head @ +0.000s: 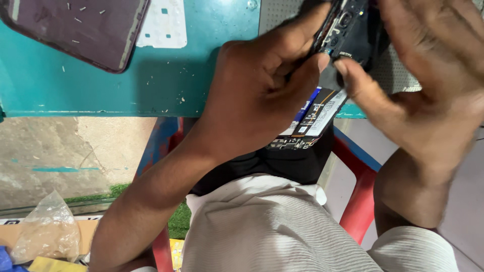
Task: The person is repairing a smartphone by manipulating its internal components. They use a metal spudger to adjust a ribbon cable and a screwdriver to tighten screws on the camera module and other internal parts. The task involves precise hand movements to align and secure the components within the phone's chassis.
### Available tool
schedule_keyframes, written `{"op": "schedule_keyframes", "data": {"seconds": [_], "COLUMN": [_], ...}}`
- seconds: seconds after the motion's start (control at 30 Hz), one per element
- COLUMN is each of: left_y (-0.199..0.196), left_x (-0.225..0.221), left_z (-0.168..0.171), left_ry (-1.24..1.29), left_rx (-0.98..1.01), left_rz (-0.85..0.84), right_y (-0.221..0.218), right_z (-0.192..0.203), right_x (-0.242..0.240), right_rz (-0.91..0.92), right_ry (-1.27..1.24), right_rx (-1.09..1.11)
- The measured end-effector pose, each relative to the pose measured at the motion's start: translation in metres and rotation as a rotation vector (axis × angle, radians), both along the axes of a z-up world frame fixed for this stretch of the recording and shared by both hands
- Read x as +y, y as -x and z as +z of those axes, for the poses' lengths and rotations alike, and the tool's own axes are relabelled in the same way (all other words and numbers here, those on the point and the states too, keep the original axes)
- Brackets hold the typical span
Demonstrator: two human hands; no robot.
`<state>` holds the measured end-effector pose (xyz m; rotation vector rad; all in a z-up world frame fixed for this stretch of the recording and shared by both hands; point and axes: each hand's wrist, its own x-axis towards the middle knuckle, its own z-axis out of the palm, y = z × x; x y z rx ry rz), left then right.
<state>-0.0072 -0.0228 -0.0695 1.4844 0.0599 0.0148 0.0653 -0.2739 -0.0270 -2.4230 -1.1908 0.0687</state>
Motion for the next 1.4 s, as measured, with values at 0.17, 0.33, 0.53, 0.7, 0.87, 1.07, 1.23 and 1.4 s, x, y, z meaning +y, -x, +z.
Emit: {"op": "schedule_keyframes", "data": {"seconds": [0.17, 0.33, 0.53, 0.7, 0.87, 1.07, 1.23, 1.4], "left_y": [0.001, -0.005, -0.003, -0.008, -0.004, -0.004, -0.003, -0.004], "left_x": [-0.002, -0.004, -0.005, -0.008, -0.004, -0.003, -0.004, -0.001], "left_z": [0.001, 0.007, 0.008, 0.013, 0.022, 0.012, 0.006, 0.009], "left_ry": [0.06, 0.015, 0.356, 0.482, -0.105, -0.014, -0.036, -0.099], "left_rx": [0.022, 0.01, 0.012, 0.023, -0.112, -0.026, -0.034, -0.028], "left_rz": [0.02, 0.071, 0.023, -0.003, 0.049, 0.039, 0.052, 0.074], "right_y": [-0.039, -0.056, -0.045, -0.07, -0.068, 0.009, 0.089, 0.07], "right_z": [-0.073, -0.053, 0.008, 0.011, -0.038, -0.044, -0.028, -0.026], "right_x": [-0.131, -0.152, -0.026, -0.038, -0.095, -0.122, -0.042, 0.035], "right_rz": [-0.401, -0.571, -0.519, -0.499, -0.58, -0.53, -0.601, -0.538], "right_ry": [0.087, 0.242, -0.076, 0.047, -0.036, -0.604, -1.319, -1.18], "right_rx": [-0.106, -0.259, -0.115, -0.262, -0.215, 0.37, 0.642, 0.29]}}
